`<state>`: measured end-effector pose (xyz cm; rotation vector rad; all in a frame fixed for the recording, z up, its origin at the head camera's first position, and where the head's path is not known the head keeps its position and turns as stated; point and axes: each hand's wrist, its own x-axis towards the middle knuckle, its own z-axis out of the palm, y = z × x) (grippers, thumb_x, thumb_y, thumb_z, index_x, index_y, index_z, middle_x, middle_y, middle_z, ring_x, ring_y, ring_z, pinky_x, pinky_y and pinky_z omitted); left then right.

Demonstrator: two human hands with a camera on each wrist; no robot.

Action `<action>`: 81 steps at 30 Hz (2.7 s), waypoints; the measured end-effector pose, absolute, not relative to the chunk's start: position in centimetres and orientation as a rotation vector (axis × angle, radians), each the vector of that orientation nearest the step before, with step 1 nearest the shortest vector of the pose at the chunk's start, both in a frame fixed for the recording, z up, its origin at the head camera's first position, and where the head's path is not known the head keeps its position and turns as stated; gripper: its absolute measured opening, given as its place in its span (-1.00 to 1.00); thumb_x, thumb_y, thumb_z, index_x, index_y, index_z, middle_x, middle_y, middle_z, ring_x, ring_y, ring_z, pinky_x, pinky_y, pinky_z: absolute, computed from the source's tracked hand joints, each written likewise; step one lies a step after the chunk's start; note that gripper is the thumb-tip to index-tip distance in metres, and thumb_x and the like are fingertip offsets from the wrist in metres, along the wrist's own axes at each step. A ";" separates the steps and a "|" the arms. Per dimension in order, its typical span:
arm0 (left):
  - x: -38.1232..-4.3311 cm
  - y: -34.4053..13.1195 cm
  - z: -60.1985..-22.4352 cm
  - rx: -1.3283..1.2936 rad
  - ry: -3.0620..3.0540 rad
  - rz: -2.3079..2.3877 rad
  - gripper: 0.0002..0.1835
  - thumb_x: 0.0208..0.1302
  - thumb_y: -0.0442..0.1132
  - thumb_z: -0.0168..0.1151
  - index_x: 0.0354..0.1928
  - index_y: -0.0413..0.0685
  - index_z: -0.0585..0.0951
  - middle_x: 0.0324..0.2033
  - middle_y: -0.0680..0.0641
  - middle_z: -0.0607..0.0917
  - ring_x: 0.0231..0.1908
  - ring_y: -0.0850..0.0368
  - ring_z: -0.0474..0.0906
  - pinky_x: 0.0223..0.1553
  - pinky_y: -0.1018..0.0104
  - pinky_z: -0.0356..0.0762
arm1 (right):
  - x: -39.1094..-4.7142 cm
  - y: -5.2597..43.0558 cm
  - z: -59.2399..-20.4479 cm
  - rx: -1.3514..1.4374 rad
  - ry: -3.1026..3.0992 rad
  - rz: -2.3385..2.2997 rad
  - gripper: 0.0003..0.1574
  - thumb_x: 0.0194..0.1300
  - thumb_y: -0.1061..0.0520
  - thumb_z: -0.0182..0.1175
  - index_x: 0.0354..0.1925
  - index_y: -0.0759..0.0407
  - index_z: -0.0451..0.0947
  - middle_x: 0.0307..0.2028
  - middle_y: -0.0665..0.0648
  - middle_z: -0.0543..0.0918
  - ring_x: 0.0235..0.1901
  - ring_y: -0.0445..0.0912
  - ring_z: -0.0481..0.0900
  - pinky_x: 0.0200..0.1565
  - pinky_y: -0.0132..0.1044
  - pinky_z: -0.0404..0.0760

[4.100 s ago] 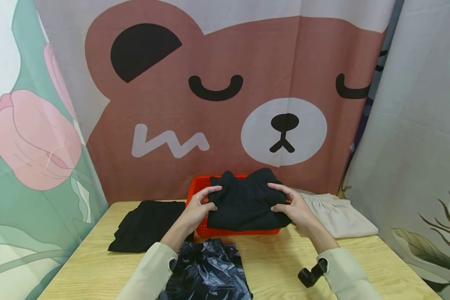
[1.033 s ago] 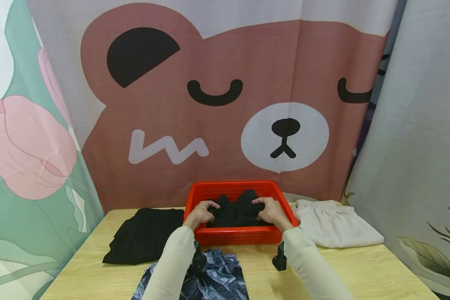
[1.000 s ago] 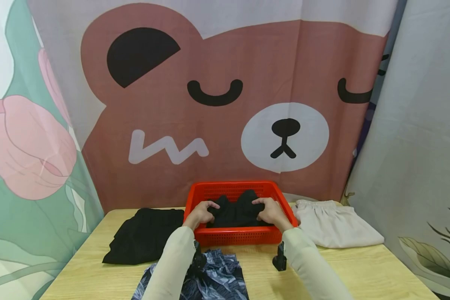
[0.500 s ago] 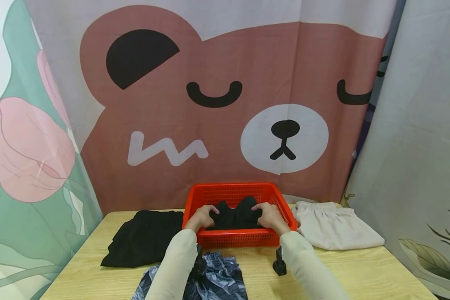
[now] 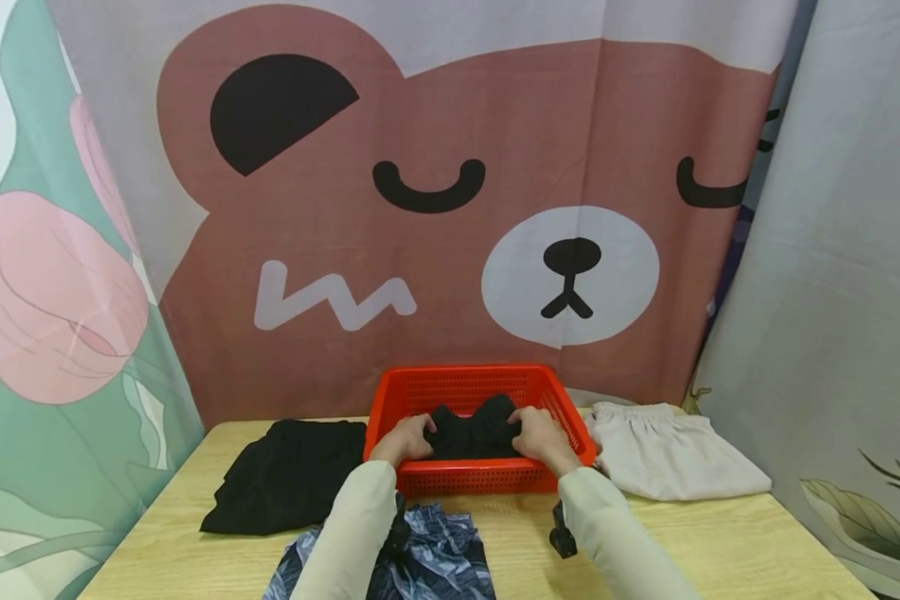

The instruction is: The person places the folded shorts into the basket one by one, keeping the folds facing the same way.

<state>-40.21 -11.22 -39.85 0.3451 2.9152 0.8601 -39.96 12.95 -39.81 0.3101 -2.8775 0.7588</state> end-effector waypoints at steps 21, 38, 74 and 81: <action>-39.9 -11.1 -39.4 0.303 3.188 0.743 -0.74 0.20 -0.27 0.28 -0.08 -0.21 0.64 -0.19 -0.18 0.46 -0.19 -0.12 0.33 -0.20 -0.04 0.50 | -39.8 12.5 -39.7 0.281 -2.711 0.559 -0.59 0.17 0.19 0.25 0.01 0.25 0.62 -0.32 0.18 0.67 -0.49 0.02 0.56 -0.49 -0.08 0.52; -39.9 -10.9 -39.2 0.323 3.338 0.851 -0.61 0.26 -0.16 0.24 0.07 -0.21 0.56 -0.15 -0.18 0.49 -0.20 -0.09 0.44 -0.23 0.03 0.56 | -39.2 12.5 -39.4 0.263 -2.456 0.632 -0.61 0.25 0.03 0.21 -0.02 0.19 0.64 -0.25 0.15 0.71 -0.67 -0.07 0.44 -0.58 -0.21 0.46; -35.8 -15.1 -35.5 0.522 3.176 1.479 -0.69 0.28 -0.15 0.27 0.00 -0.11 0.55 -0.09 -0.12 0.58 -0.14 -0.07 0.51 -0.10 0.02 0.53 | -34.4 13.2 -34.8 0.397 -2.325 1.254 -0.59 0.31 -0.09 0.25 0.05 0.04 0.61 -0.16 0.02 0.70 -0.22 -0.08 0.64 -0.21 -0.11 0.60; -34.3 -16.3 -34.8 0.527 3.092 1.635 -0.67 0.31 -0.12 0.26 0.05 -0.07 0.55 -0.04 -0.15 0.61 -0.13 -0.06 0.53 -0.10 0.00 0.55 | -32.8 13.5 -34.6 0.491 -2.281 1.259 -0.55 0.32 -0.09 0.24 0.08 0.08 0.58 -0.13 0.05 0.70 -0.18 -0.05 0.63 -0.20 -0.11 0.57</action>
